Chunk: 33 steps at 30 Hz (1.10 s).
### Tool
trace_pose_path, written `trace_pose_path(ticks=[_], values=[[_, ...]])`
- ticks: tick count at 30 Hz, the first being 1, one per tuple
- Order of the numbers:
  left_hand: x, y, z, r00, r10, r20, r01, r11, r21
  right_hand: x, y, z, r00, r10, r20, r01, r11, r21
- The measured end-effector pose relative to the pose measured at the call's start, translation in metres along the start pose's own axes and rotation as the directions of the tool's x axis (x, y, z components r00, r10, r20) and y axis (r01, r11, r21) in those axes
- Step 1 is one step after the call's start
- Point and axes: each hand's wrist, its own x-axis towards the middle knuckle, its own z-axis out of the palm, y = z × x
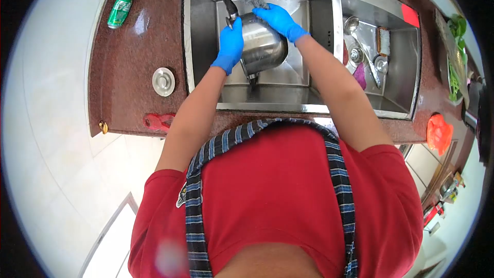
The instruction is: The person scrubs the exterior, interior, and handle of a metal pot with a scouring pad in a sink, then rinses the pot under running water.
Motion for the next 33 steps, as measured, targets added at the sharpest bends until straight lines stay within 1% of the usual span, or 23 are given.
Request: trace_pose_path(ticks=[2,4,5,6,7,10,11,12,13,14,15,16,17,18,19,20,24,27,29,30,31,32,33], values=[[-0.009,0.015,0.000,0.998,-0.041,-0.045,0.044,0.998,0.055,0.016,0.011,-0.002,0.996,0.071,0.050,-0.074,0.995,0.062],[-0.008,0.010,0.002,0.999,-0.011,-0.037,0.012,1.000,0.014,0.023,0.025,0.002,0.982,0.187,-0.013,-0.169,0.914,0.369],[-0.009,0.006,0.002,0.999,-0.018,-0.038,0.018,1.000,0.019,0.013,0.021,0.001,0.975,0.217,0.037,-0.212,0.881,0.422],[-0.009,0.003,0.005,0.976,0.152,-0.154,-0.128,0.980,0.153,-0.001,0.021,0.004,0.974,0.223,0.037,-0.217,0.878,0.426],[-0.010,0.001,0.007,0.914,0.327,-0.239,-0.252,0.921,0.298,-0.016,0.022,0.007,0.985,0.156,-0.069,-0.109,0.886,0.450],[-0.021,0.010,0.010,0.907,0.322,-0.272,-0.220,0.912,0.346,-0.077,0.019,0.025,0.944,0.043,-0.328,0.122,0.876,0.466],[-0.025,0.018,0.010,0.930,0.257,-0.263,-0.135,0.903,0.408,-0.092,0.022,0.029,0.942,0.055,-0.330,0.112,0.878,0.466],[-0.029,0.019,0.010,0.933,0.252,-0.257,-0.132,0.904,0.406,-0.102,0.026,0.033,0.906,-0.127,-0.404,0.233,0.946,0.225],[-0.031,0.019,0.008,0.945,0.234,-0.226,-0.135,0.914,0.383,-0.103,0.027,0.035,0.848,-0.319,-0.423,0.338,0.941,-0.032],[-0.029,0.020,0.006,0.956,0.217,-0.195,-0.136,0.922,0.362,-0.096,0.027,0.034,0.850,-0.312,-0.424,0.332,0.943,-0.028],[-0.028,0.020,0.009,0.952,0.236,-0.196,-0.159,0.926,0.342,-0.086,0.027,0.032,0.884,-0.224,-0.410,0.338,0.912,0.232],[-0.026,0.015,0.016,0.955,0.226,-0.195,-0.148,0.926,0.347,-0.074,0.025,0.029,0.917,-0.143,-0.372,0.320,0.820,0.475],[-0.020,0.008,0.025,0.896,0.369,-0.247,-0.261,0.887,0.380,-0.055,0.027,0.014,0.958,-0.073,-0.278,0.193,0.878,0.437],[-0.017,0.005,0.030,0.812,0.507,-0.289,-0.369,0.830,0.419,-0.032,0.023,0.001,0.958,-0.069,-0.280,0.192,0.878,0.440],[-0.023,0.016,0.029,0.905,0.336,-0.259,-0.226,0.898,0.377,-0.010,0.018,-0.013,0.995,0.031,-0.091,-0.001,0.949,0.315],[-0.024,0.017,0.029,0.904,0.339,-0.261,-0.228,0.898,0.377,0.006,0.016,-0.021,0.984,0.157,0.085,-0.169,0.975,0.147],[-0.024,0.020,0.028,0.901,0.335,-0.277,-0.228,0.906,0.356,0.044,0.016,-0.012,0.987,0.023,0.158,-0.059,0.972,0.228],[-0.022,0.015,0.020,0.906,0.336,-0.258,-0.224,0.897,0.381,0.034,0.028,-0.010,0.983,0.151,0.104,-0.170,0.964,0.207],[-0.023,0.017,0.012,0.934,0.291,-0.208,-0.196,0.903,0.382,-0.022,0.010,-0.007,0.986,0.166,-0.005,-0.154,0.926,0.345],[-0.022,0.013,0.011,0.938,0.277,-0.209,-0.184,0.908,0.376,-0.046,0.016,0.005,0.987,0.021,-0.157,0.034,0.940,0.340],[-0.021,0.009,0.011,0.906,0.371,-0.204,-0.269,0.877,0.399,-0.066,0.023,0.017,0.945,-0.122,-0.303,0.219,0.926,0.308],[-0.018,0.006,0.011,0.863,0.466,-0.198,-0.354,0.835,0.421,-0.081,0.024,0.022,0.948,-0.115,-0.298,0.209,0.929,0.307],[-0.021,0.010,0.010,0.898,0.405,-0.174,-0.304,0.855,0.419,-0.095,0.025,0.023,0.903,-0.254,-0.345,0.297,0.952,0.076]])
